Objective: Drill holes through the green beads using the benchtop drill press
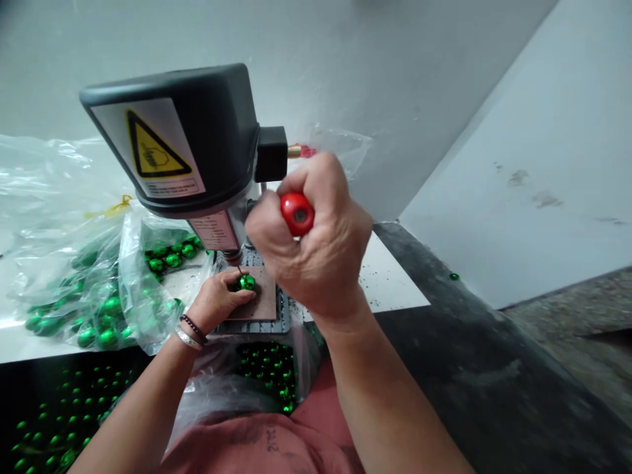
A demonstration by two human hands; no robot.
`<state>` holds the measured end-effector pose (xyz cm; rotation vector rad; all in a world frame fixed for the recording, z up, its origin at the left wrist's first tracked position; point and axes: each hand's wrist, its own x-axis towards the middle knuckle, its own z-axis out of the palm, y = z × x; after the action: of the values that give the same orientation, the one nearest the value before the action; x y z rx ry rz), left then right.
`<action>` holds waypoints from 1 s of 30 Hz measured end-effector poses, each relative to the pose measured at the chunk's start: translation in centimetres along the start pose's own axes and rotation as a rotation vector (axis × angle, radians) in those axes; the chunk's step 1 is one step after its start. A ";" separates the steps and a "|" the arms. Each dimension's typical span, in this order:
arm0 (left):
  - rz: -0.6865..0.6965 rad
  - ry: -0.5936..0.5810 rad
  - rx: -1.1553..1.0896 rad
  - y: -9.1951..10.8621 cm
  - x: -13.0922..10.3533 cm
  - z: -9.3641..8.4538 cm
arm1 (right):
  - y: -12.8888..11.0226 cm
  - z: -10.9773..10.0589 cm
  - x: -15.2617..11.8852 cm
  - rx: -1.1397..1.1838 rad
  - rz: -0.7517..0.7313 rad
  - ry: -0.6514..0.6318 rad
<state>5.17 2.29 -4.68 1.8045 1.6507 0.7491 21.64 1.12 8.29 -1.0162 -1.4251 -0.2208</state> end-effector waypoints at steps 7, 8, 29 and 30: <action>0.006 -0.020 0.062 0.5 -0.2 -0.2 | 0.8 -0.4 -3.4 -0.087 -0.074 0.028; 0.003 -0.020 0.066 0.5 -0.2 -0.2 | 0.9 -0.4 -3.7 -0.092 -0.080 0.033; 0.008 -0.012 0.060 0.3 -0.4 -0.2 | 1.3 1.0 -6.8 0.086 0.017 0.130; 0.007 -0.007 0.063 0.2 -0.4 -0.1 | 1.4 1.1 -7.1 0.101 0.018 0.114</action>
<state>5.19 1.88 -4.44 1.8550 1.6822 0.6998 20.42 -0.38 1.27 -0.9190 -1.3107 -0.1883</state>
